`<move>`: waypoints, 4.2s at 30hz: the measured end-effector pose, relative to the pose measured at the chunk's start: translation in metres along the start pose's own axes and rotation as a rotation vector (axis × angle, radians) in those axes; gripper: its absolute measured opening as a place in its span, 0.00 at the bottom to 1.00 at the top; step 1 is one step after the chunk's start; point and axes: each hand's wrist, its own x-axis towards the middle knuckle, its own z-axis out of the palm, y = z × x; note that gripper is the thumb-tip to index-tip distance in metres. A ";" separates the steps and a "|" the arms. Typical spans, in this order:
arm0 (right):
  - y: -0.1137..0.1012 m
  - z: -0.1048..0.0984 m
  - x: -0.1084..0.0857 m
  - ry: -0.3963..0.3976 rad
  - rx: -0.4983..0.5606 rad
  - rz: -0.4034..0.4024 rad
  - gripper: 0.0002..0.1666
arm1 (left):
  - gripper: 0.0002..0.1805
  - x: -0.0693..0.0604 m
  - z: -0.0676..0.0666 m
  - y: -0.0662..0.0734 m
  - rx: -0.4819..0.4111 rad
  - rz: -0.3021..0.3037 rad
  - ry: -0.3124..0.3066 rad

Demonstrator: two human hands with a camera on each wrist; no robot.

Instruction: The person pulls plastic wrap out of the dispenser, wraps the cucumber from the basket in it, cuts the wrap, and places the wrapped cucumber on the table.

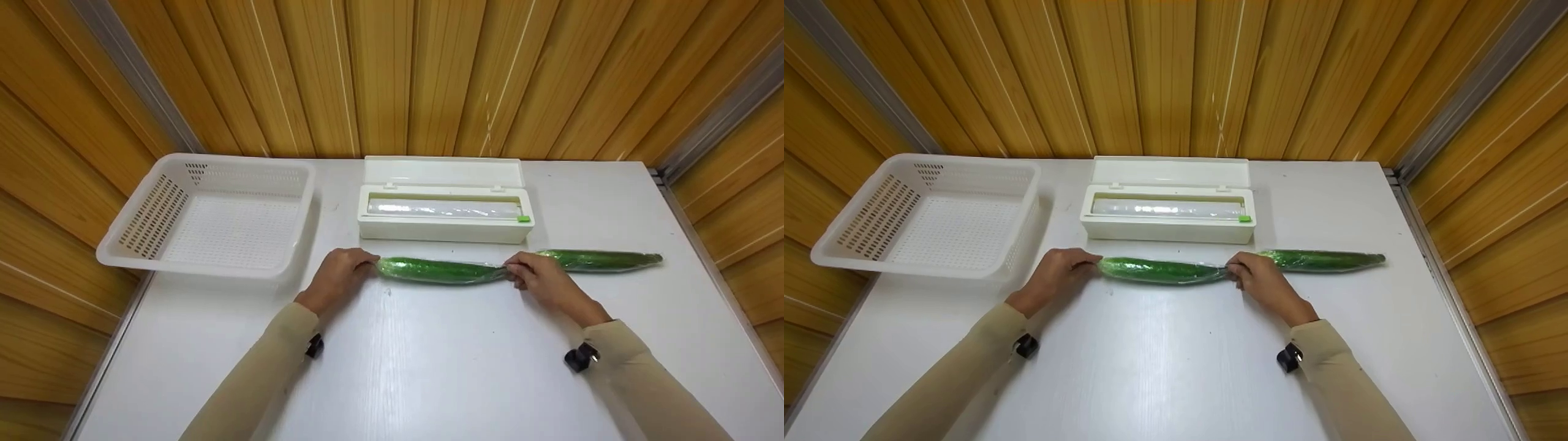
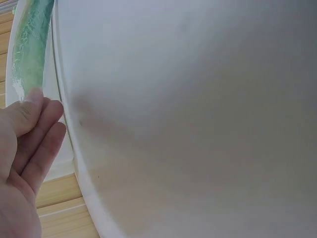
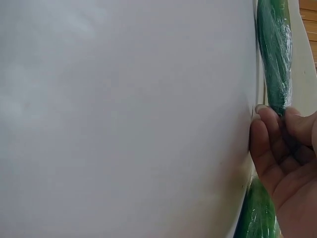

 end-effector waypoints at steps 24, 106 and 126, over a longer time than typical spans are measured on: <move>0.007 -0.001 -0.004 0.032 -0.177 -0.178 0.04 | 0.09 -0.001 -0.003 -0.005 -0.002 -0.092 -0.102; 0.006 -0.004 0.000 -0.028 -0.254 -0.205 0.10 | 0.08 -0.002 -0.006 -0.001 -0.027 -0.159 -0.109; 0.005 -0.003 0.002 0.032 -0.193 -0.077 0.09 | 0.03 -0.003 -0.004 -0.001 0.058 -0.079 -0.085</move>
